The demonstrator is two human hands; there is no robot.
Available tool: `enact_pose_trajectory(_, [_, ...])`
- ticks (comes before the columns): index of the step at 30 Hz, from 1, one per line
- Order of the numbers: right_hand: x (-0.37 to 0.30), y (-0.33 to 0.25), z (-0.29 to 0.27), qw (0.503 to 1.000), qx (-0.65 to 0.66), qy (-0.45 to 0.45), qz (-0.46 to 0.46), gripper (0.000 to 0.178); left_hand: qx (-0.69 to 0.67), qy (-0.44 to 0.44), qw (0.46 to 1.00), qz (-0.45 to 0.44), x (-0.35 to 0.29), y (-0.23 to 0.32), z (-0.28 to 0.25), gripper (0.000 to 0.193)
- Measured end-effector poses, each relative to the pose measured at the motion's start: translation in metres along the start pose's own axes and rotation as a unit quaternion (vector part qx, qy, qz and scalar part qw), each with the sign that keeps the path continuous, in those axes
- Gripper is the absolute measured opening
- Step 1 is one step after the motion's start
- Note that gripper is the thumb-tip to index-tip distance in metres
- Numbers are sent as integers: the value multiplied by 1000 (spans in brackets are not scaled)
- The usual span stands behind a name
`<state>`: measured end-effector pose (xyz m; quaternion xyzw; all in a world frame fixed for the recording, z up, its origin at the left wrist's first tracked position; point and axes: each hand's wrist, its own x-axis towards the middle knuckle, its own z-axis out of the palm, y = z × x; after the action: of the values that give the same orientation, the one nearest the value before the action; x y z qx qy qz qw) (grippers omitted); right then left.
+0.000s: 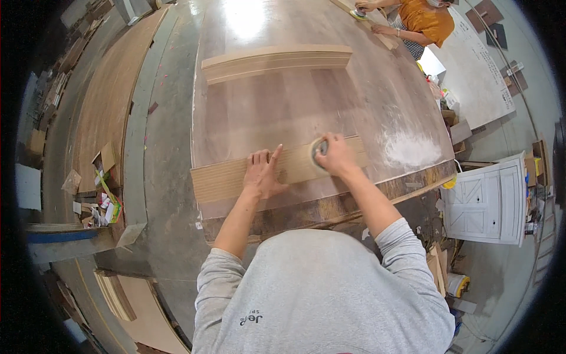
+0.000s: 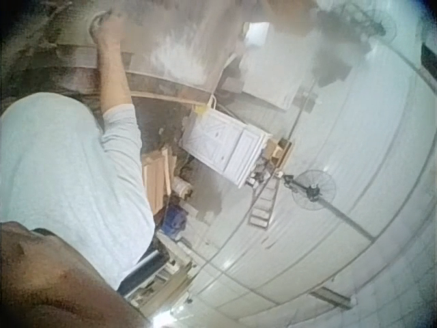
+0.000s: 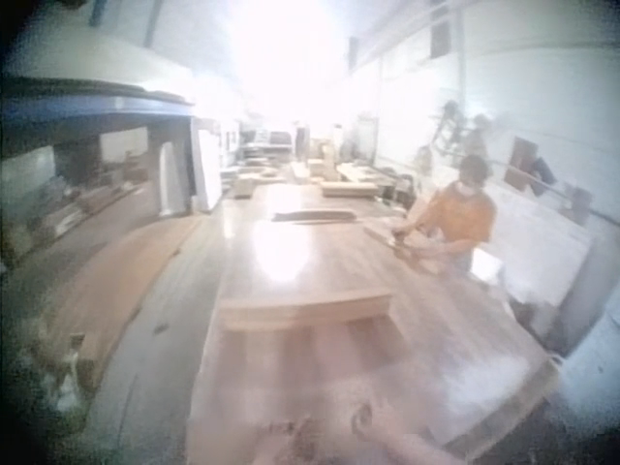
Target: Use a power sander to smooth wooden planks on a large workbench.
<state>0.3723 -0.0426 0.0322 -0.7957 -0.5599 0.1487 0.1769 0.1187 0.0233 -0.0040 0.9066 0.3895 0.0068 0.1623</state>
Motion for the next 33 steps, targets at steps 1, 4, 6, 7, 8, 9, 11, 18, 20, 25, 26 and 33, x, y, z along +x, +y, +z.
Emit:
enact_pose_trajectory(1, [1, 5, -5, 999, 9, 24, 25, 46, 8, -1, 1000, 7, 2, 1, 0, 125])
enact_pose_trajectory(4, [0, 3, 2, 999, -21, 31, 26, 47, -2, 19, 1000, 4, 4, 6, 0, 125])
enact_pose_trajectory(6, [0, -14, 18, 999, -32, 0, 2, 48, -15, 21, 999, 20, 4, -1, 3, 126])
enact_pose_trajectory(7, [2, -29, 29, 999, -39, -32, -8, 48, -30, 24, 999, 20, 1, -6, 6, 127])
enact_pose_trajectory(8, [-1, -53, 28, 999, -25, -41, -5, 50, -30, 21, 999, 35, 2, -9, 10, 127])
enact_pose_trajectory(9, [-5, -76, 22, 999, -10, -51, -5, 51, -35, 32, 998, 29, -1, -13, 14, 127])
enact_pose_trajectory(11, [-1, -89, 18, 998, 7, -63, -4, 54, -36, 43, 998, 38, 0, -13, 15, 127])
enact_pose_trajectory(18, [27, 27, -15, 995, -16, 4, 100, 58, -11, 3, 1000, -3, 0, 4, -7, 125])
enact_pose_trajectory(20, [27, 87, -51, 990, -28, 28, 134, 62, -20, -8, 1000, -22, 0, 5, -9, 124])
enact_pose_trajectory(25, [-8, 209, -109, 960, -59, 54, 268, 67, -4, -16, 999, -31, 2, 14, -13, 122])
enact_pose_trajectory(26, [-16, 226, -111, 959, -44, 63, 271, 68, -4, -13, 999, -36, 3, 14, -12, 122])
enact_pose_trajectory(33, [-34, 246, -114, 963, -8, 40, 268, 68, -10, 11, 999, -31, -2, 12, -7, 116])
